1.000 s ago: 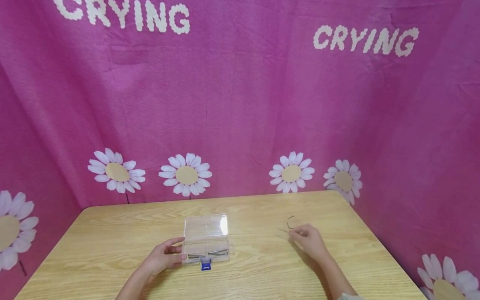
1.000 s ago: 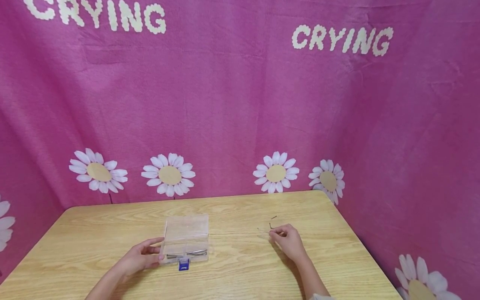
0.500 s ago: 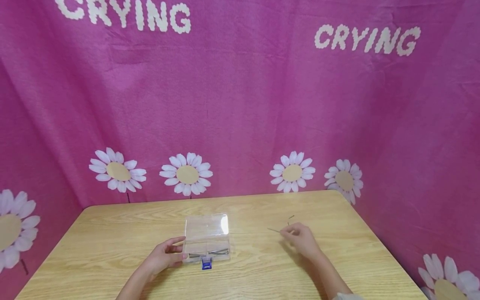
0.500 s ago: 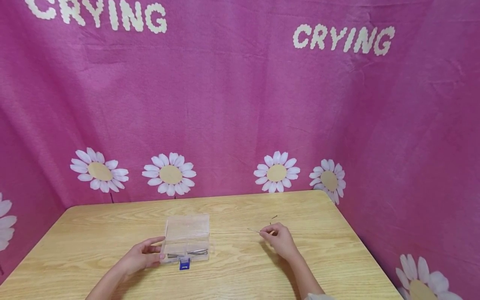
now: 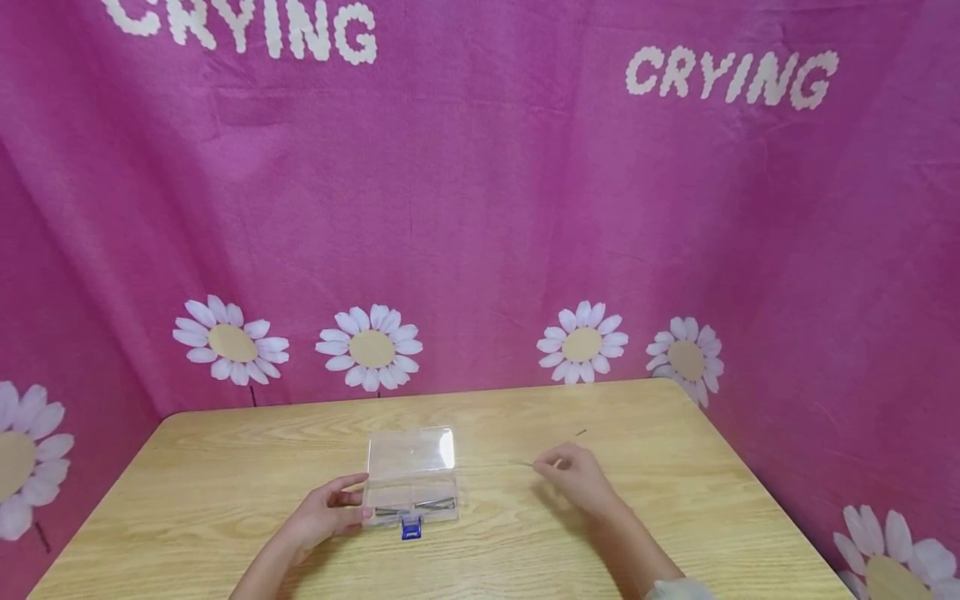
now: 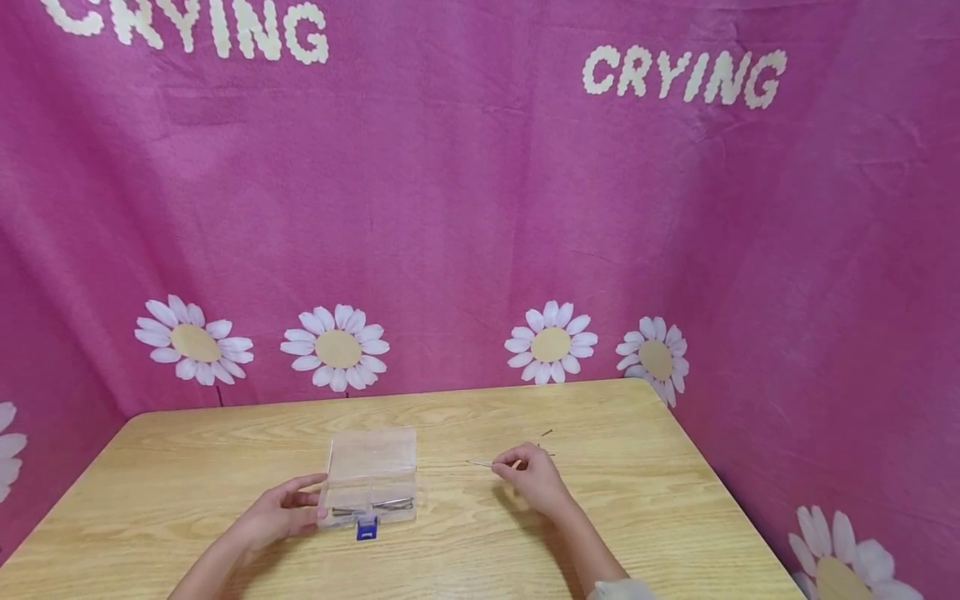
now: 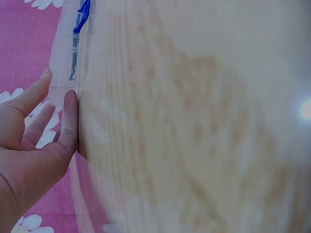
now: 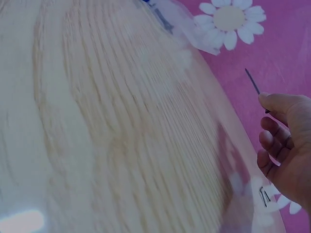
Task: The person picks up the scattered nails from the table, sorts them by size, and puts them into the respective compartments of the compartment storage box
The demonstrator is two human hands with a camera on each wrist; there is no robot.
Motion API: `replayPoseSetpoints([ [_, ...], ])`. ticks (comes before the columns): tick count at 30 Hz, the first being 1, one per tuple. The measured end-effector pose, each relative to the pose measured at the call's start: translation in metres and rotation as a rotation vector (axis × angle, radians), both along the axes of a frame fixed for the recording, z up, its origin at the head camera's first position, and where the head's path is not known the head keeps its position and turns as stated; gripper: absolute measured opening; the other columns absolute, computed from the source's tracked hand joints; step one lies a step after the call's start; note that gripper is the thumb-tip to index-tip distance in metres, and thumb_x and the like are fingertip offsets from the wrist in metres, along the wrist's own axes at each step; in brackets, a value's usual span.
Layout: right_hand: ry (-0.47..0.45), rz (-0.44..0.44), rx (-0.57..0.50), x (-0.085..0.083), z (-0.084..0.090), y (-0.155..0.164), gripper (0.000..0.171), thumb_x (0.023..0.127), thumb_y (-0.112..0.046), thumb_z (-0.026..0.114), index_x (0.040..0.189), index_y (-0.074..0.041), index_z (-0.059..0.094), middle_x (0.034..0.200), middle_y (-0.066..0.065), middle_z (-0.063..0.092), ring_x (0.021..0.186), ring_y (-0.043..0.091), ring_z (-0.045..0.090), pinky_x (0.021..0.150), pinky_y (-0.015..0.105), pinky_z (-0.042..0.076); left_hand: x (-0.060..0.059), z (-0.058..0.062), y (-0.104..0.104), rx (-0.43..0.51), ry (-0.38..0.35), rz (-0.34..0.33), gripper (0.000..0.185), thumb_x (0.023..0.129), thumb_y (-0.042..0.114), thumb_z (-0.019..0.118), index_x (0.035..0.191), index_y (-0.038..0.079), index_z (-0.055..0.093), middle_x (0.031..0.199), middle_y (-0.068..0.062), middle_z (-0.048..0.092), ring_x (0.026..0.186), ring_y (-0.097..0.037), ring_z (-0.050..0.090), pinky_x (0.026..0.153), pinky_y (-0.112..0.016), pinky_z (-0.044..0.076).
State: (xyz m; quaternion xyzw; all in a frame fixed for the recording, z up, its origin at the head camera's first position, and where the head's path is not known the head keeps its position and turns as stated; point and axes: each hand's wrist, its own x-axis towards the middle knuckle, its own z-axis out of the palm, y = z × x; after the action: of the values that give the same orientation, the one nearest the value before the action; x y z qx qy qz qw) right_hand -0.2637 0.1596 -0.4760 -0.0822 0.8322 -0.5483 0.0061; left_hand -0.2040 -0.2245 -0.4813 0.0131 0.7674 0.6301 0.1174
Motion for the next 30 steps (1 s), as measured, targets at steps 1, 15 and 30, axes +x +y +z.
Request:
replayPoseSetpoints([
  [1,-0.003,0.012,-0.004,0.000,0.000,-0.002,0.016,0.082,-0.018,0.070,0.091,-0.004,0.069,0.092,0.008,0.059,0.068,0.015,0.054,0.058,0.024,0.049,0.000,0.000,0.000,-0.001,0.003,-0.002,0.070,0.082,0.004,0.069,0.139,-0.010,0.031,0.116,-0.029,0.053,0.091,-0.015,0.060,0.081,-0.035,0.057],
  [15,0.019,0.119,0.001,0.005,0.008,-0.033,0.014,0.084,-0.016,0.067,0.088,-0.003,0.069,0.085,0.007,0.059,0.064,0.012,0.051,0.056,0.023,0.049,0.000,0.002,0.000,0.002,-0.001,0.007,0.071,0.081,0.004,0.070,0.139,-0.010,0.032,0.115,-0.027,0.054,0.091,-0.015,0.060,0.082,-0.036,0.057],
  [30,0.040,0.213,0.029,0.009,0.011,-0.061,0.015,0.084,-0.021,0.067,0.089,-0.007,0.069,0.088,0.004,0.061,0.068,0.012,0.052,0.057,0.021,0.047,-0.001,0.000,0.001,-0.011,-0.003,0.024,0.069,0.081,0.003,0.070,0.139,-0.009,0.033,0.116,-0.028,0.054,0.092,-0.016,0.060,0.081,-0.035,0.057],
])
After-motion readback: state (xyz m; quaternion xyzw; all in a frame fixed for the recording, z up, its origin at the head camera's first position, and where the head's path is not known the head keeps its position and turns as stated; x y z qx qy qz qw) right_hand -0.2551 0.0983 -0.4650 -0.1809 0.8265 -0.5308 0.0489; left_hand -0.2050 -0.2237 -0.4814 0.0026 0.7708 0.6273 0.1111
